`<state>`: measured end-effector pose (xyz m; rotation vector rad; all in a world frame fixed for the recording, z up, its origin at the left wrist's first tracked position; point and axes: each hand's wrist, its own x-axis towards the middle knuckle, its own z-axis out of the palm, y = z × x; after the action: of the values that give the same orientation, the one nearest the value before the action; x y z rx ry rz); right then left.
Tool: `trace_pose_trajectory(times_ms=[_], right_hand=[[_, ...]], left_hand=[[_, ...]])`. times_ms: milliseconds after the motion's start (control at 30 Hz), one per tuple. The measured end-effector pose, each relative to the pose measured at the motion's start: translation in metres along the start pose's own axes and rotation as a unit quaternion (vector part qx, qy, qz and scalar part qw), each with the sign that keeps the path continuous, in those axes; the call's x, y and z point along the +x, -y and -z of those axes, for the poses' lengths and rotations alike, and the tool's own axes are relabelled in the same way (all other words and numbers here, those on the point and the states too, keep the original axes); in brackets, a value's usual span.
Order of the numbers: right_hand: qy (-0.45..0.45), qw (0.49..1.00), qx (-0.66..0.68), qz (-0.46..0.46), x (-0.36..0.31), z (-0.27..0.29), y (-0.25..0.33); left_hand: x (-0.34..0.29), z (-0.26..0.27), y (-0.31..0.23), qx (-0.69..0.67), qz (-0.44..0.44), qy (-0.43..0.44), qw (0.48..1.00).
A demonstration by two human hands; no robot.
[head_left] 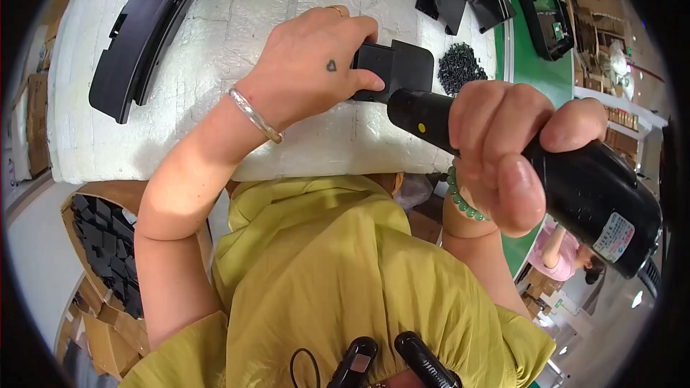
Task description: Assembling small plastic parts using an electric screwdriver at a workbench.
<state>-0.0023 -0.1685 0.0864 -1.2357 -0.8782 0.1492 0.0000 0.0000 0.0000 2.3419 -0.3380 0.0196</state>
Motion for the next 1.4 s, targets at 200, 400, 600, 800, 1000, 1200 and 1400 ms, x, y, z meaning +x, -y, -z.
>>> trace_pose_trajectory(times_ms=[200,400,600,800,1000,1200,1400], right_hand=[[0.020,0.999,-0.039,-0.006,0.004,-0.008,-0.005],[0.042,0.997,-0.053,-0.021,0.007,-0.006,-0.005],[0.002,1.000,-0.030,0.003,0.008,-0.011,-0.012],[-0.146,0.984,0.094,0.035,-0.003,0.012,0.017],[-0.273,0.958,-0.028,-0.081,-0.041,0.025,-0.001],[-0.287,0.937,-0.095,-0.173,-0.047,0.009,0.005],[-0.236,0.955,-0.026,-0.176,-0.061,0.017,0.015]], left_hand=[[-0.003,0.003,0.001,-0.006,0.015,0.007,1.000],[-0.002,0.002,0.002,-0.028,-0.003,-0.004,1.000],[0.001,0.006,0.000,-0.005,0.017,0.006,1.000],[0.005,0.000,0.016,-0.112,-0.009,-0.034,0.993],[-0.014,0.017,-0.046,-0.464,0.041,-0.234,0.854],[-0.018,-0.001,-0.065,-0.525,0.004,-0.101,0.845],[-0.039,0.057,-0.025,-0.716,0.121,0.153,0.670]])
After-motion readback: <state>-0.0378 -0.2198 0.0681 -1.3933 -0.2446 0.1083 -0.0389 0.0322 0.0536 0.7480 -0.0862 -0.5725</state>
